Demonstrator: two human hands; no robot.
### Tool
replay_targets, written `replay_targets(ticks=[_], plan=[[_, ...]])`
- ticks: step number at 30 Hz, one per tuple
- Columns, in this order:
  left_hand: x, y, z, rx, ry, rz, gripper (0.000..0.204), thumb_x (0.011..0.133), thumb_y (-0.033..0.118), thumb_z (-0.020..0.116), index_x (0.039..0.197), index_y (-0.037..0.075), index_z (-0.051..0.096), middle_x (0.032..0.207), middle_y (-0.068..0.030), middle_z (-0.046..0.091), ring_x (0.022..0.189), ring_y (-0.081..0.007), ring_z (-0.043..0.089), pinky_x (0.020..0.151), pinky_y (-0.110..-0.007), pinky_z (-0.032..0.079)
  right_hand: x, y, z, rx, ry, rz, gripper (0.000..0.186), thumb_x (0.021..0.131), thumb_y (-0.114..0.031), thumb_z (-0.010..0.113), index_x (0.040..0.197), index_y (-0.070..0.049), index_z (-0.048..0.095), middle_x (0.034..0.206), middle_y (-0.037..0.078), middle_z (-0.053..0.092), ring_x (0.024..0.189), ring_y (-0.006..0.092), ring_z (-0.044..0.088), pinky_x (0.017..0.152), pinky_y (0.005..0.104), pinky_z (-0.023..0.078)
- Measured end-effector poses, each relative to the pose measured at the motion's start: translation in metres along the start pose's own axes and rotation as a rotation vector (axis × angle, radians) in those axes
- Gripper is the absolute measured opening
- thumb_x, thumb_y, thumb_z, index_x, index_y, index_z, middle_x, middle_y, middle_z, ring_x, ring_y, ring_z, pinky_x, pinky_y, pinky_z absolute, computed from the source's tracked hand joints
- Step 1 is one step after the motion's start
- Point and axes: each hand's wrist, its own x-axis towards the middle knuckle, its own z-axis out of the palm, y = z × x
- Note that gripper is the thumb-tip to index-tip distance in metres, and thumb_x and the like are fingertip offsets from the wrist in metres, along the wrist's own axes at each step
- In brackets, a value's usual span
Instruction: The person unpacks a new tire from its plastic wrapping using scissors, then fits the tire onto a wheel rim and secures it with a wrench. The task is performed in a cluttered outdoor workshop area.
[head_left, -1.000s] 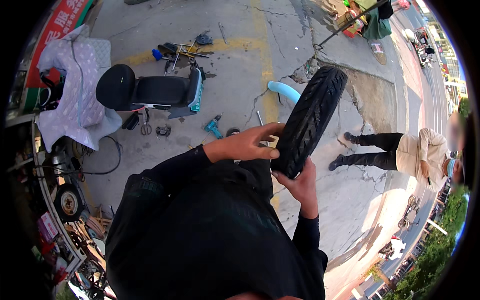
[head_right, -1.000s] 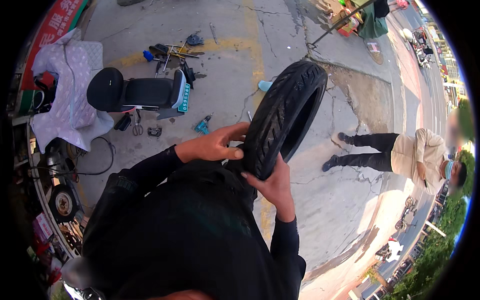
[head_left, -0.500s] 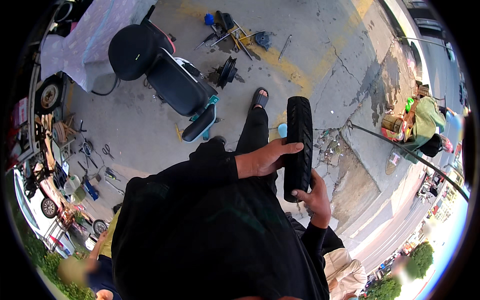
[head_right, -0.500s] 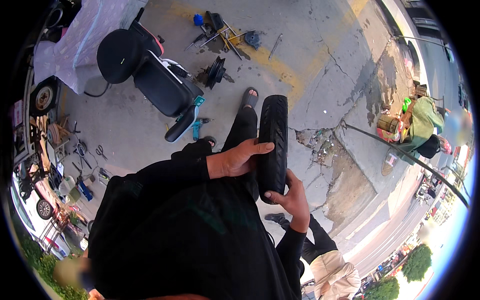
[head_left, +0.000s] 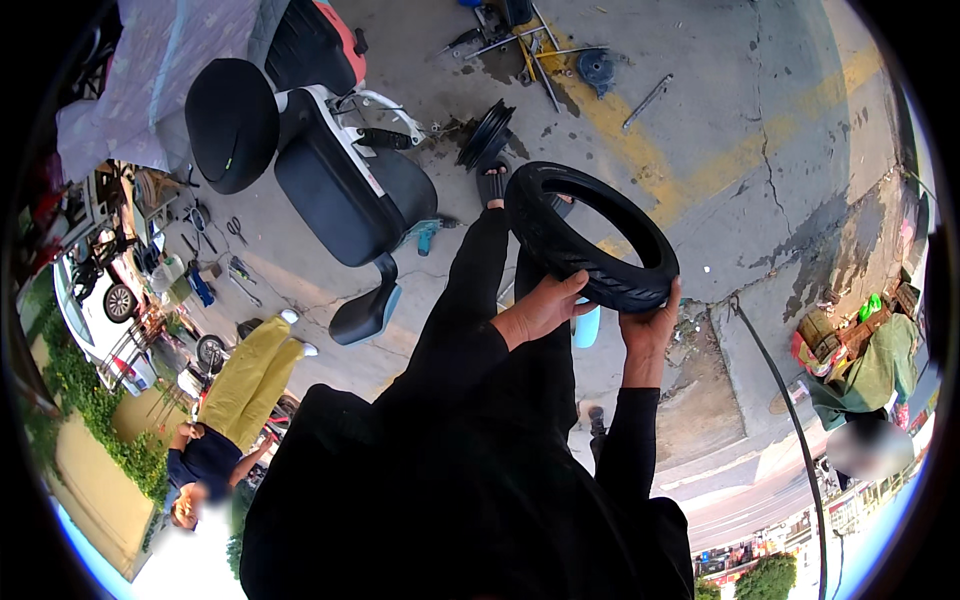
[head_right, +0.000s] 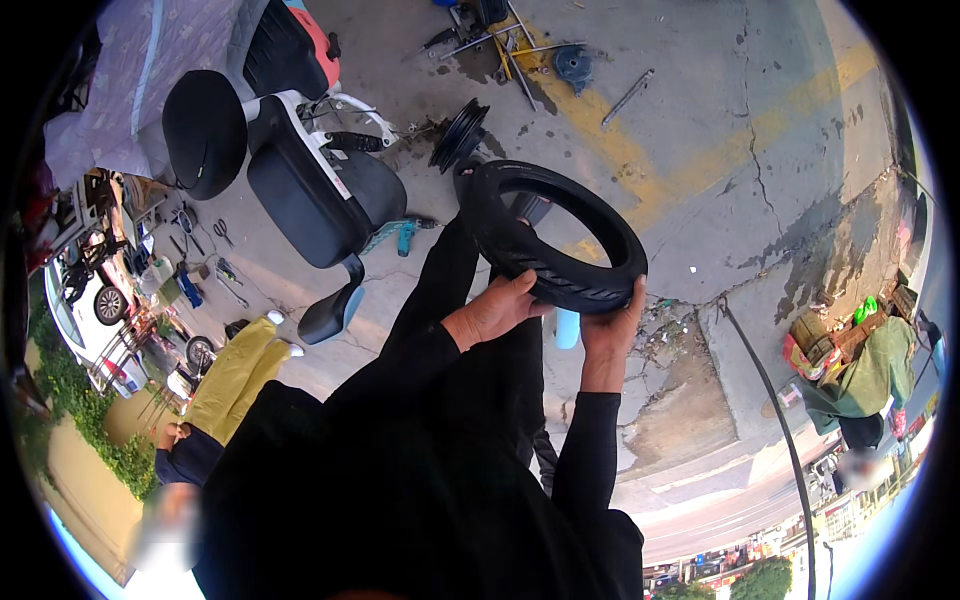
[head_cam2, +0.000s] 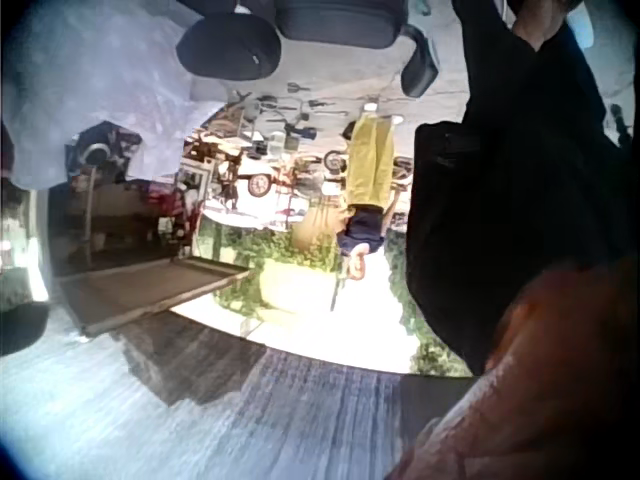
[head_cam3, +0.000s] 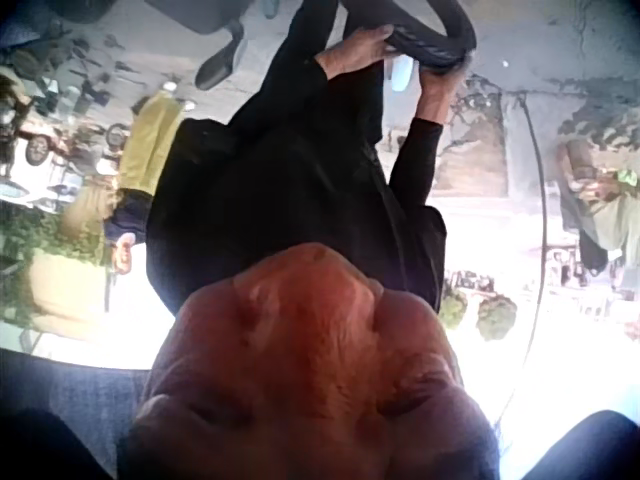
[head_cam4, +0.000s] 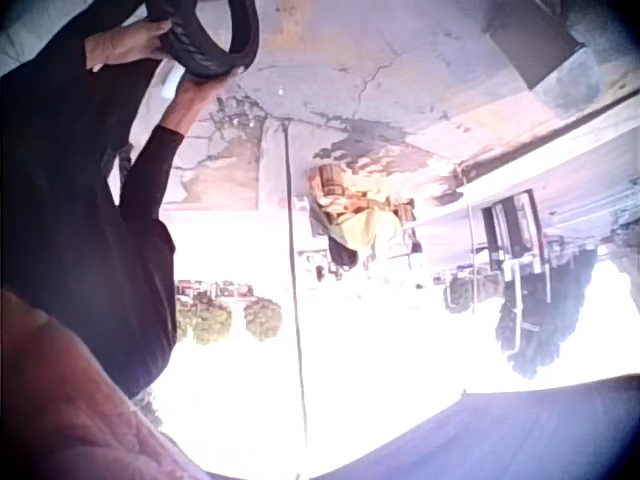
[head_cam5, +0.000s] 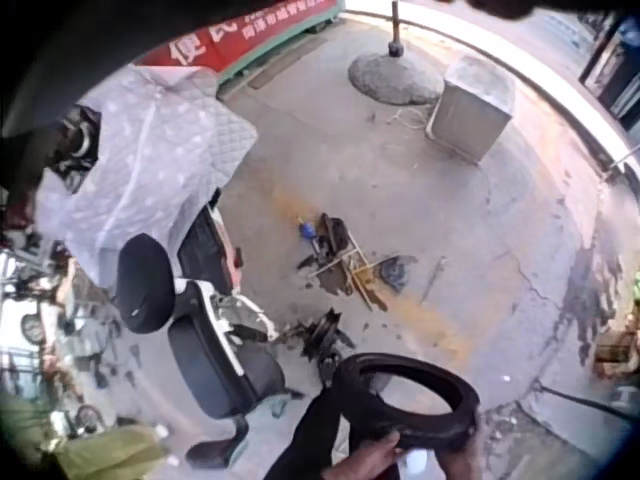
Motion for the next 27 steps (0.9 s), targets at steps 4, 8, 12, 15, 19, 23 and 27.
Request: replay_targets(ticks=[4,8,12,15,19,23,27], plan=[[0.043,-0.010,-0.123,0.880,0.212,-0.093,0.050,0.092,0.028,0.069,0.133,0.002,0.054,0.132,-0.0140,0.060,0.123,-0.0259,0.058,0.102,-0.037,0.046,0.103,0.022,0.014,-0.324,0.101,-0.068,0.063,0.085,-0.042,0.075,0.133,-0.005,0.055,0.126,0.013,0.063,0.114,0.0262,0.063,0.100,0.0452,0.050],[0.093,0.036,-0.246,1.566,0.856,0.117,0.037,0.085,0.021,0.070,0.116,0.002,0.063,0.114,-0.0202,0.065,0.105,-0.0380,0.064,0.091,-0.044,0.050,0.185,0.078,0.030,-0.818,0.163,-0.449,0.062,0.077,-0.019,0.084,0.126,0.006,0.053,0.115,0.013,0.065,0.102,0.0208,0.063,0.092,0.0331,0.049],[0.169,0.122,-0.304,1.600,1.195,0.416,0.058,0.085,0.029,0.073,0.127,-0.005,0.050,0.125,-0.0251,0.054,0.120,-0.0413,0.052,0.097,-0.046,0.046,0.240,0.120,0.026,-1.299,0.076,-0.520,0.075,0.070,-0.027,0.088,0.125,0.007,0.050,0.108,0.020,0.067,0.098,0.0272,0.066,0.089,0.0351,0.050],[0.211,0.175,-0.305,1.713,1.241,0.477,0.066,0.080,0.035,0.079,0.125,-0.005,0.050,0.125,-0.0243,0.054,0.118,-0.0416,0.053,0.096,-0.046,0.047,0.269,0.142,0.029,-1.249,-0.114,-0.407,0.079,0.069,-0.030,0.087,0.127,0.006,0.050,0.107,0.024,0.067,0.100,0.0327,0.068,0.089,0.0370,0.051],[0.232,0.199,-0.324,1.926,1.048,0.430,0.065,0.075,0.035,0.083,0.119,-0.002,0.051,0.120,-0.0229,0.056,0.112,-0.0407,0.056,0.090,-0.046,0.050,0.311,0.182,0.030,-1.366,-0.151,-0.422,0.075,0.073,-0.030,0.085,0.127,0.007,0.048,0.111,0.023,0.065,0.100,0.0313,0.065,0.089,0.0382,0.051],[0.243,0.194,-0.327,2.017,1.081,0.450,0.063,0.071,0.034,0.085,0.114,0.001,0.052,0.111,-0.0210,0.059,0.107,-0.0388,0.060,0.084,-0.046,0.053,0.331,0.211,0.049,-1.474,-0.024,-0.571,0.090,0.071,-0.037,0.084,0.138,0.005,0.041,0.124,0.030,0.060,0.108,0.0447,0.063,0.093,0.0453,0.051],[0.248,0.190,-0.323,2.038,1.054,0.309,0.059,0.068,0.034,0.086,0.107,0.003,0.054,0.104,-0.0189,0.062,0.096,-0.0388,0.065,0.077,-0.047,0.055,0.328,0.222,0.087,-1.630,0.119,-0.833,0.091,0.072,-0.041,0.082,0.141,0.002,0.041,0.130,0.027,0.055,0.109,0.0450,0.062,0.090,0.0479,0.052]])
